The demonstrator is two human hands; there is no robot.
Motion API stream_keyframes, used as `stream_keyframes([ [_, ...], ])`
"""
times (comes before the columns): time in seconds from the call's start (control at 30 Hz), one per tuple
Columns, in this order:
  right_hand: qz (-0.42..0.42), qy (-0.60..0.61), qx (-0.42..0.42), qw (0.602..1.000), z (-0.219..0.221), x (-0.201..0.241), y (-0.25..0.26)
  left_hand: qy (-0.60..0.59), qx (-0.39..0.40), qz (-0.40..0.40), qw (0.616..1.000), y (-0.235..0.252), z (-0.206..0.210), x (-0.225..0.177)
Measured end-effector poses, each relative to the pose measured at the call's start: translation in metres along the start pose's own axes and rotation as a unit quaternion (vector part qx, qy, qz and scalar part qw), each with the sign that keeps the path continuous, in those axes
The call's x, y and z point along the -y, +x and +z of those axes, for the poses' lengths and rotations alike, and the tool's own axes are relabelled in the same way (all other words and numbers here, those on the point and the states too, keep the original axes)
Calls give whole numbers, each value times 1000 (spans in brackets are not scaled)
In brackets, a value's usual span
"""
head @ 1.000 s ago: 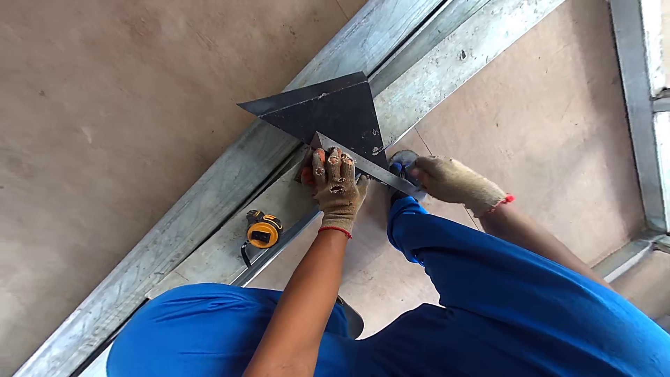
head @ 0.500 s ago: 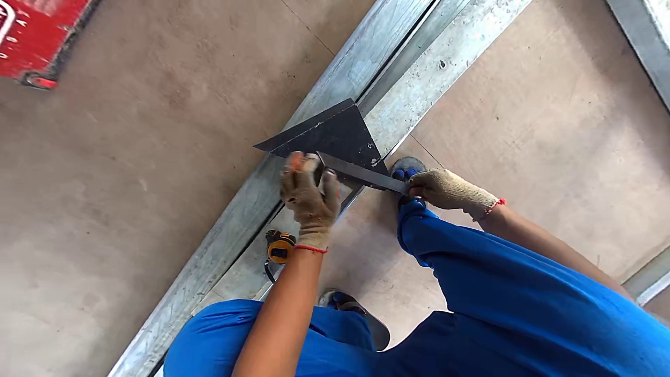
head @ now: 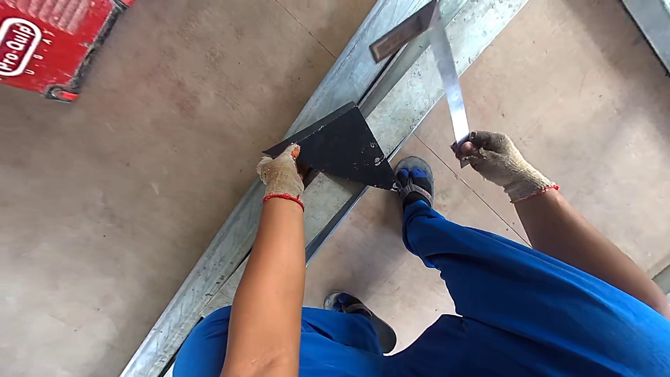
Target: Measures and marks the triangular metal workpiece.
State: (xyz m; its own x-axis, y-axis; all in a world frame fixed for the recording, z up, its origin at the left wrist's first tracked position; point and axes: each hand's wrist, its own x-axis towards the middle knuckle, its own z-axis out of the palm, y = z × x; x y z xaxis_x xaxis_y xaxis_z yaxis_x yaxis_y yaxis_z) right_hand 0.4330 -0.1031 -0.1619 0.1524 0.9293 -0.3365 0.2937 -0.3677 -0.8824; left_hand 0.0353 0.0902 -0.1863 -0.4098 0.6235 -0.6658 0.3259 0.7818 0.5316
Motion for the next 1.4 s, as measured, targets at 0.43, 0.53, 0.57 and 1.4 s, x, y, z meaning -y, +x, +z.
stream_keyframes([
  [0.43,36,-105,52,992,36,49,85,-311,148,119,931,-86,-105,-24],
  [0.53,35,-121,79,989,52,56,93,-381,122,140,906,-96,-134,-20],
  [0.57,37,-136,84,986,55,58,94,-399,114,147,898,-101,-141,-18],
  [1.4,-2,-403,1,915,64,135,62,-528,107,216,814,-140,-162,-2],
])
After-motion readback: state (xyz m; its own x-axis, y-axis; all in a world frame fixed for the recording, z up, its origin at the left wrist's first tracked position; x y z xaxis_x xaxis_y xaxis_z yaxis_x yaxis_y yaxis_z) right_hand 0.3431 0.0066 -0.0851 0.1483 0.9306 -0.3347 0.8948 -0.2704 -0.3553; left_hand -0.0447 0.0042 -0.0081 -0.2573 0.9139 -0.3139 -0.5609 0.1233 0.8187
